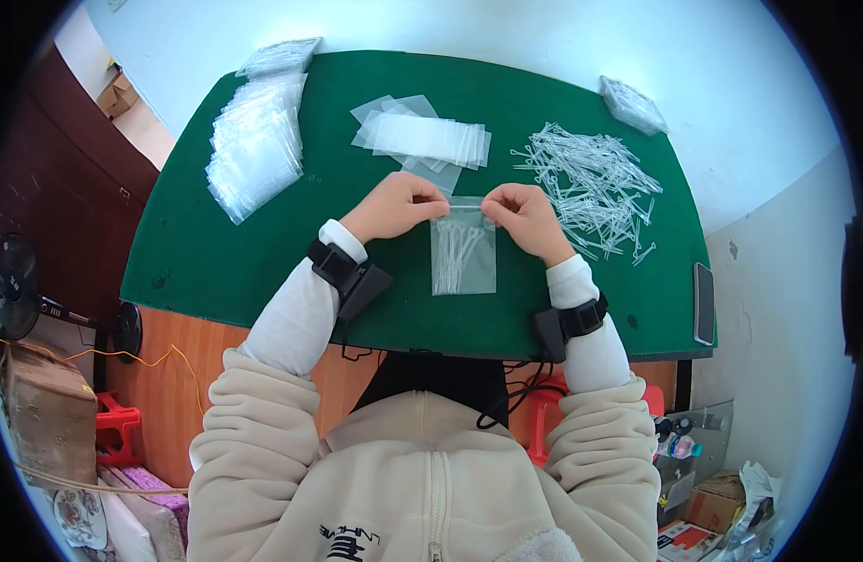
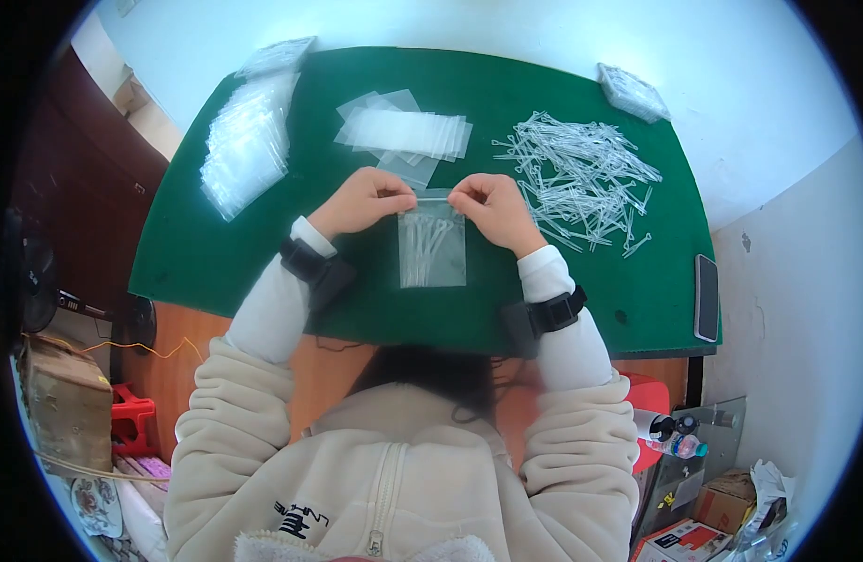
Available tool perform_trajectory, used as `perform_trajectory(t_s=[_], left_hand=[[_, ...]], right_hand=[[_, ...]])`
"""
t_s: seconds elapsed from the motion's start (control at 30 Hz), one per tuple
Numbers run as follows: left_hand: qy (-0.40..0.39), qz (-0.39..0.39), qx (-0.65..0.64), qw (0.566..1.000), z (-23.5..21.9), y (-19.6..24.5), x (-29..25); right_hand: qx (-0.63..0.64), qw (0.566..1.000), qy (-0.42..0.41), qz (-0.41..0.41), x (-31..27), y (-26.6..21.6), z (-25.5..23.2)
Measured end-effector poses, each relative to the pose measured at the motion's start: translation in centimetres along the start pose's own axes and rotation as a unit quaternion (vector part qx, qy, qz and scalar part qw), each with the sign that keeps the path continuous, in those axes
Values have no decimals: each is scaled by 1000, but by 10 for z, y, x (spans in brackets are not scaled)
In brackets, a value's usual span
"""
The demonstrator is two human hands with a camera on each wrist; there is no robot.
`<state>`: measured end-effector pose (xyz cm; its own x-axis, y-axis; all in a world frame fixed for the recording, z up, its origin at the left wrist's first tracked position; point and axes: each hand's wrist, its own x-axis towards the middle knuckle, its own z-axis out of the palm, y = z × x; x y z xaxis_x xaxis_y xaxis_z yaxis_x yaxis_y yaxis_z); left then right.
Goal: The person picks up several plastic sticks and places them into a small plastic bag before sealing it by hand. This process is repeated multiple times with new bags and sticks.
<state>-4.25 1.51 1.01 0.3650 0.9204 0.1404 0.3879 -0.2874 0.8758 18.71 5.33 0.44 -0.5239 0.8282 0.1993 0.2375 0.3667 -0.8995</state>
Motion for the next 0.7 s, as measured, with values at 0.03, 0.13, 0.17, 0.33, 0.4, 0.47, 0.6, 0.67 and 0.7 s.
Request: perform_trajectory(t_s=[0.03, 0.13, 0.17, 0.33, 0.4, 0.47, 0.6, 0.67, 0.7], left_hand=[[2, -8, -3, 1000, -3, 0, 0], [10, -15, 4, 1000, -4, -1, 0], [15, -14, 14, 1000, -3, -2, 1], [57, 78, 139, 986, 9, 0, 1], [59, 103, 156, 981, 14, 2, 1], [59, 152, 188, 969, 18, 4, 0], [55, 163, 191, 966, 16, 6, 0], [52, 160, 200, 965, 14, 6, -1], [48, 158, 209, 964, 13, 7, -1]], right_hand=[[0, 1000, 0, 0, 1, 2, -2], [-12, 1000, 4, 1, 2, 2, -6], [-12, 1000, 5, 0, 2, 2, -6], [-165, 980, 8, -109, -1, -4, 4], [-214, 953, -13, -213, 1, -5, 10], [-220, 953, -19, -206, 0, -8, 14], [-225, 954, -32, -194, 0, -11, 16], [-216, 955, -31, -199, 0, -10, 14], [-217, 955, -30, -199, 0, -10, 13]])
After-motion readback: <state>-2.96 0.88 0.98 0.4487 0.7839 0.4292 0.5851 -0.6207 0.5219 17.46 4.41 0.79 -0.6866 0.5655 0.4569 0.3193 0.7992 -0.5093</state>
